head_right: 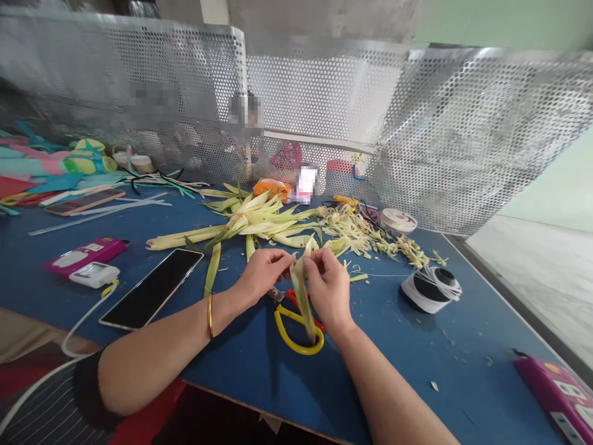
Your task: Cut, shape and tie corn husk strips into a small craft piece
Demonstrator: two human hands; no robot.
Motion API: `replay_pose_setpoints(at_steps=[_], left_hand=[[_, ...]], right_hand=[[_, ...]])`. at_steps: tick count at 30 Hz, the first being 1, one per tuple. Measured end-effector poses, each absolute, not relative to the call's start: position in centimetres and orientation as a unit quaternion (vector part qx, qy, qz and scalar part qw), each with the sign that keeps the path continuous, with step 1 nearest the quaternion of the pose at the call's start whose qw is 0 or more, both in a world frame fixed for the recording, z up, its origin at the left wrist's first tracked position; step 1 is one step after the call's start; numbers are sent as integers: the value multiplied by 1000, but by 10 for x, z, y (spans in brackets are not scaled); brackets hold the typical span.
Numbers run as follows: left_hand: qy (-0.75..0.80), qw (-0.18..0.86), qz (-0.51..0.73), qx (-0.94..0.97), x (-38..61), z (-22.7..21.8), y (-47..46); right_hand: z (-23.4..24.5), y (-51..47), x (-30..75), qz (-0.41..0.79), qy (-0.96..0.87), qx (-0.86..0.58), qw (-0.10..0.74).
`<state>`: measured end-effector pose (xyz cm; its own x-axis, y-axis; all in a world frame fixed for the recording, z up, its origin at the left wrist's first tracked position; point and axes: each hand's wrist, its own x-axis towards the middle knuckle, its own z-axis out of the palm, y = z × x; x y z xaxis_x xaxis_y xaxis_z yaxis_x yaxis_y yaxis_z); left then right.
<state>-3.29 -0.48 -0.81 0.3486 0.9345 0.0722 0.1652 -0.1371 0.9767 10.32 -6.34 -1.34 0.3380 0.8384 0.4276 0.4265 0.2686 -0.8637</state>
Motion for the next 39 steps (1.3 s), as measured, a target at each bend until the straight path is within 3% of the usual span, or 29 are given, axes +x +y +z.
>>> replay_pose_setpoints(at_steps=[4,10,12,14,16,20,25,29,33,36,39], left_hand=[[447,495,375,644,-35,-14,5],[510,386,359,680,-46,-15,21],[522,365,357,683,-50,-15,27],[533,336,366,685,-52,-14,32],[532,294,381,696,-53,-10,33],[455,268,490,694,-50,15,18],[340,126,563,743,-23,60,12],[313,74,395,860,15,63,55],[365,25,179,913,19,31,94],[382,-55,106,916,-8,6,104],[409,-65,107,904,-42,-7,110]], right_hand=[[0,-66,112,86,-515,-555,647],[44,-71,161,-106,-324,-430,836],[54,-74,184,-123,-247,-372,886],[57,-75,201,-67,-179,-344,919],[54,-72,208,56,-155,-366,916],[41,-63,192,186,-197,-423,865],[31,-58,162,226,-259,-422,839],[26,-58,155,206,-275,-435,832],[23,-56,151,186,-284,-479,810],[19,-56,144,197,-315,-497,784],[11,-56,135,219,-363,-509,750]])
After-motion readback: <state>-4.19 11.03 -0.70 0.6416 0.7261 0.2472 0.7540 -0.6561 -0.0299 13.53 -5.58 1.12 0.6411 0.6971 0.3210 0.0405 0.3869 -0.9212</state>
